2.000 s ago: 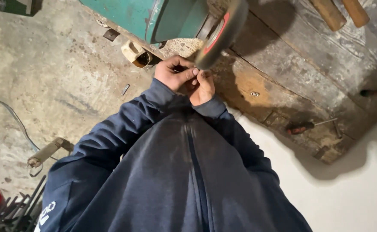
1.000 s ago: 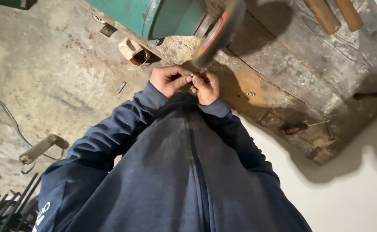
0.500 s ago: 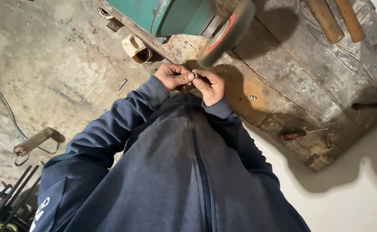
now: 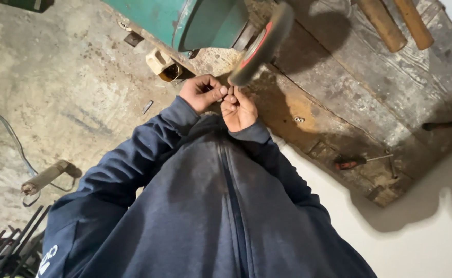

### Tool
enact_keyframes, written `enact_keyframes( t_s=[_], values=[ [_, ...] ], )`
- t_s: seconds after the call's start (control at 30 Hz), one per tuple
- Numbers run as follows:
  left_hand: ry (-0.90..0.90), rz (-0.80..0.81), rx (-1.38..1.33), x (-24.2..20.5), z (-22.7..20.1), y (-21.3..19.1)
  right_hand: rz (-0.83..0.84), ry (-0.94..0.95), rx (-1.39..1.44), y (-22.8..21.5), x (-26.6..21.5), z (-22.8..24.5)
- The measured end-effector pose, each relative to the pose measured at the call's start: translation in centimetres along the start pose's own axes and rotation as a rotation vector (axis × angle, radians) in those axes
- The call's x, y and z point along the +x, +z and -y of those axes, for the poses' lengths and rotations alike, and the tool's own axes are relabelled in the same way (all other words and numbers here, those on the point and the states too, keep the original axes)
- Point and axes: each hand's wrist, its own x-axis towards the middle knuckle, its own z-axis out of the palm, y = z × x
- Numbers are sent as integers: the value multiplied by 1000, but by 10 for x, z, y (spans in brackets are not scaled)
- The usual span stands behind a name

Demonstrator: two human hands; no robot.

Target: The person holds a small metal part against a spinning bench grinder wheel at a workbench, then walks across the workshop, picks up a cylindrical metal component, and uses pliers to grip and work on it.

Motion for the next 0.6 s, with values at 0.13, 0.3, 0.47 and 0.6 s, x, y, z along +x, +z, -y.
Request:
enact_keyframes(
  t_s=[0.13,0.3,0.47,0.6],
  values=[
    [-75,-9,-74,-4,-5,3,7,10,32,11,0,4],
    [-69,4,-59,-5,-4,3,35,30,-41,-6,1,9],
    [-35,-13,-1,-10,-19,9,37,-38,-128,17,-12,14],
    [29,-22,94,-12,-20,9,-46,-114,-335,32,-23,18]
  ],
)
